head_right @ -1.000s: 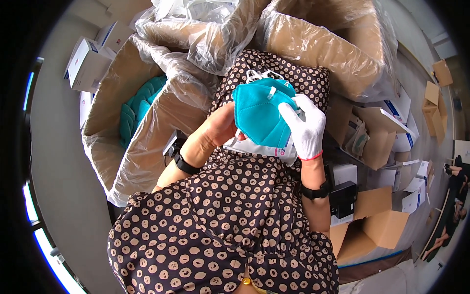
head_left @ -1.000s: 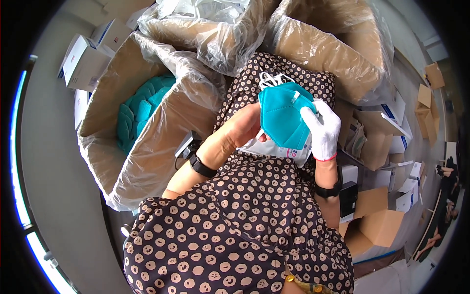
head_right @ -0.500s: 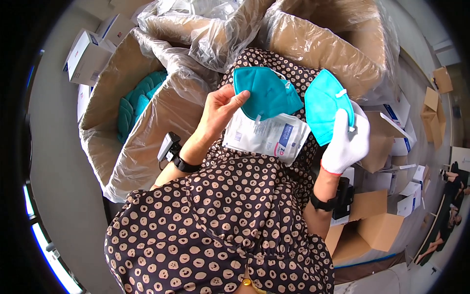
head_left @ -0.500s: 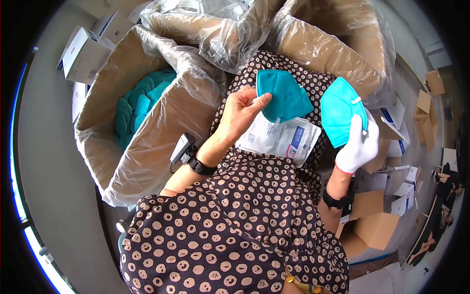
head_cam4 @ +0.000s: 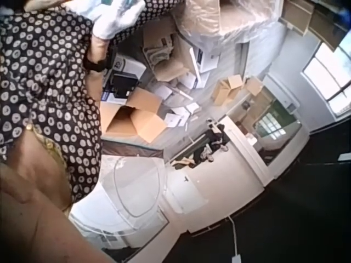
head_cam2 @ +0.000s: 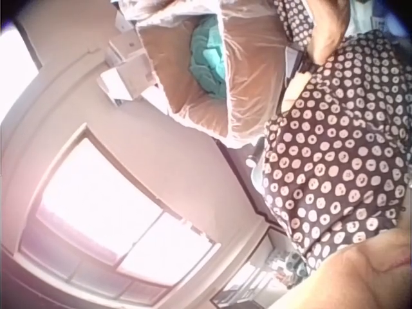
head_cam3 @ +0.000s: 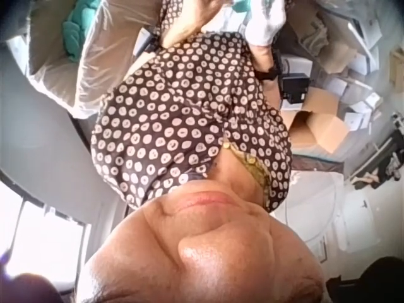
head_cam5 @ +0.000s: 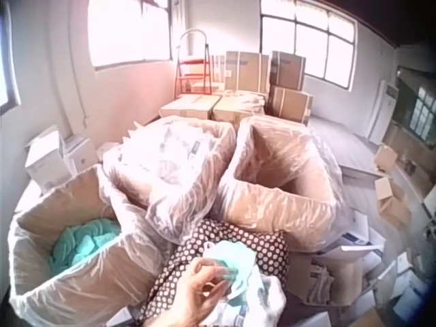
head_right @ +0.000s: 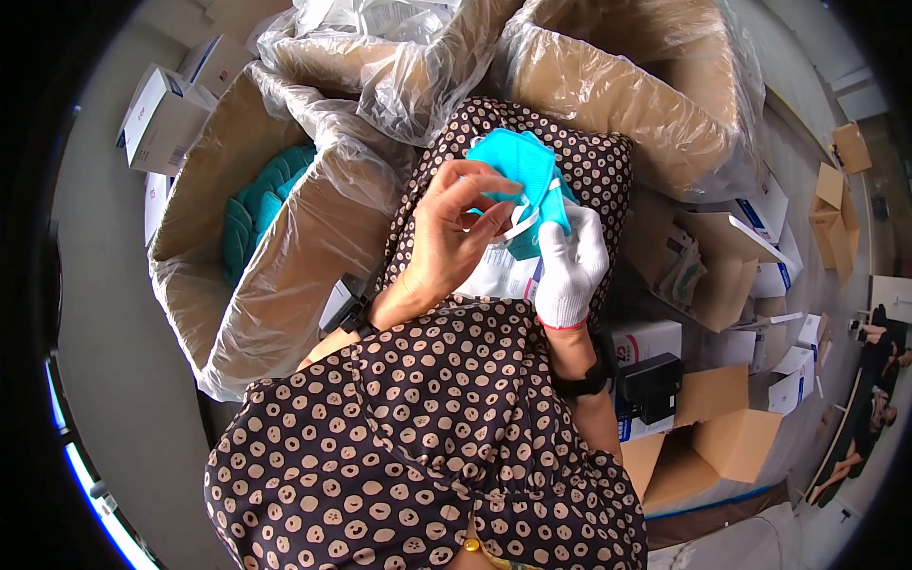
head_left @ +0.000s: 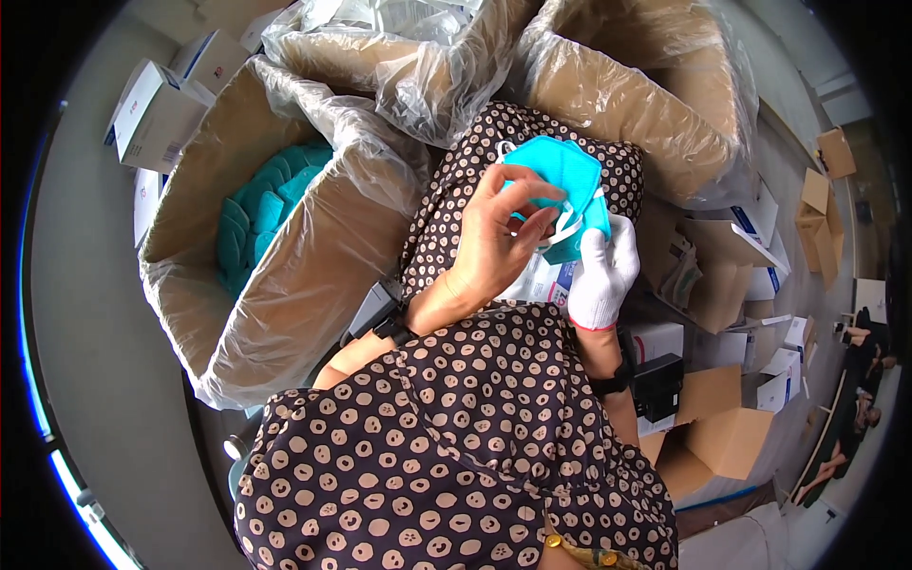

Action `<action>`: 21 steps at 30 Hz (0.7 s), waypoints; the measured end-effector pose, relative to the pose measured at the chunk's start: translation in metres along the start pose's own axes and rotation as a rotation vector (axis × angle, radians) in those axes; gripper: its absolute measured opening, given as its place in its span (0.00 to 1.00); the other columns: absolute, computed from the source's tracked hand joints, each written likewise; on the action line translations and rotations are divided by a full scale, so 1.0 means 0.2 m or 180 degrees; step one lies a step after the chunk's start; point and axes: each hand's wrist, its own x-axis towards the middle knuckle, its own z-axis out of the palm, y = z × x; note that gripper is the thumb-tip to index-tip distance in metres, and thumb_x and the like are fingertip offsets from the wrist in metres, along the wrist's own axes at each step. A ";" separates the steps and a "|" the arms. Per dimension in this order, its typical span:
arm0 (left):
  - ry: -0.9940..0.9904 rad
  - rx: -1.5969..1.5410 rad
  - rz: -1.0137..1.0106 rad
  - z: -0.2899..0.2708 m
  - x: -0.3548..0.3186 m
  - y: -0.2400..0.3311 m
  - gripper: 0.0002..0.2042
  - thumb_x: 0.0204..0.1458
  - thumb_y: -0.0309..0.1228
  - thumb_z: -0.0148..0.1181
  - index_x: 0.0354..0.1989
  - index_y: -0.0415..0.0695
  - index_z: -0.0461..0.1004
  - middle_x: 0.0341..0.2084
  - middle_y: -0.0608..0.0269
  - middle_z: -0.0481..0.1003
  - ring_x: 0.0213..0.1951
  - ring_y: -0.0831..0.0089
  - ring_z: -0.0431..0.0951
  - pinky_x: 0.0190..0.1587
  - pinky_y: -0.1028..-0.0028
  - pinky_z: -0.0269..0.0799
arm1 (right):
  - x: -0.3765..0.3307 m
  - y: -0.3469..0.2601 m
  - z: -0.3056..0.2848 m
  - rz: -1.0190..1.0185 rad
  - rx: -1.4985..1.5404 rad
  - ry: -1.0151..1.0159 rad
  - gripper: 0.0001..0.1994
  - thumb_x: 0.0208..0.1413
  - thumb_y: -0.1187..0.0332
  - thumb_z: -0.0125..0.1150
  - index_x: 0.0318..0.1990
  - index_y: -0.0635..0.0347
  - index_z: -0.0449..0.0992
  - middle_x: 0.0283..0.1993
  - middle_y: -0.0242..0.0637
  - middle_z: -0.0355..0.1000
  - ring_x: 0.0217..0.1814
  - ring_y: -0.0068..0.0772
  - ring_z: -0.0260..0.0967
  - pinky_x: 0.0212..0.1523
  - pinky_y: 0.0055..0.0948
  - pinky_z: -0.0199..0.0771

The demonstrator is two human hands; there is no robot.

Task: Sorting and inspecting green medical masks and placing them into individual packaging.

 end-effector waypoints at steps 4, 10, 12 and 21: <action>0.0330 0.1516 0.0364 -0.07 0.06 0.07 0.35 0.35 0.29 0.74 0.55 0.43 0.63 0.45 0.53 0.67 0.39 0.59 0.76 0.40 0.65 0.74 | 0.01 0.00 -0.04 -0.0194 -0.0202 -0.0231 0.09 0.59 0.68 0.57 0.42 0.65 0.70 0.44 0.36 0.70 0.46 0.23 0.65 0.51 0.26 0.63; -0.0402 0.0534 0.0004 -0.16 0.15 0.09 0.42 0.31 0.37 0.79 0.58 0.38 0.64 0.50 0.53 0.71 0.51 0.65 0.72 0.54 0.67 0.68 | 0.04 0.01 -0.07 -0.0191 -0.0083 -0.0492 0.08 0.63 0.68 0.52 0.44 0.64 0.69 0.41 0.31 0.69 0.41 0.18 0.65 0.43 0.21 0.68; -0.0464 0.0369 -0.0247 -0.13 0.12 0.09 0.40 0.34 0.37 0.78 0.57 0.38 0.64 0.47 0.54 0.73 0.50 0.66 0.72 0.54 0.68 0.68 | 0.02 0.02 -0.06 -0.0035 0.0010 -0.0358 0.07 0.63 0.68 0.51 0.43 0.63 0.70 0.42 0.33 0.70 0.43 0.20 0.67 0.45 0.22 0.68; -0.0215 0.0911 0.0171 -0.05 0.05 0.09 0.27 0.41 0.31 0.73 0.50 0.39 0.70 0.35 0.53 0.78 0.38 0.69 0.79 0.42 0.71 0.74 | 0.05 0.05 -0.13 0.0543 0.0820 -0.0431 0.11 0.65 0.66 0.47 0.48 0.63 0.70 0.45 0.37 0.72 0.45 0.28 0.72 0.47 0.26 0.73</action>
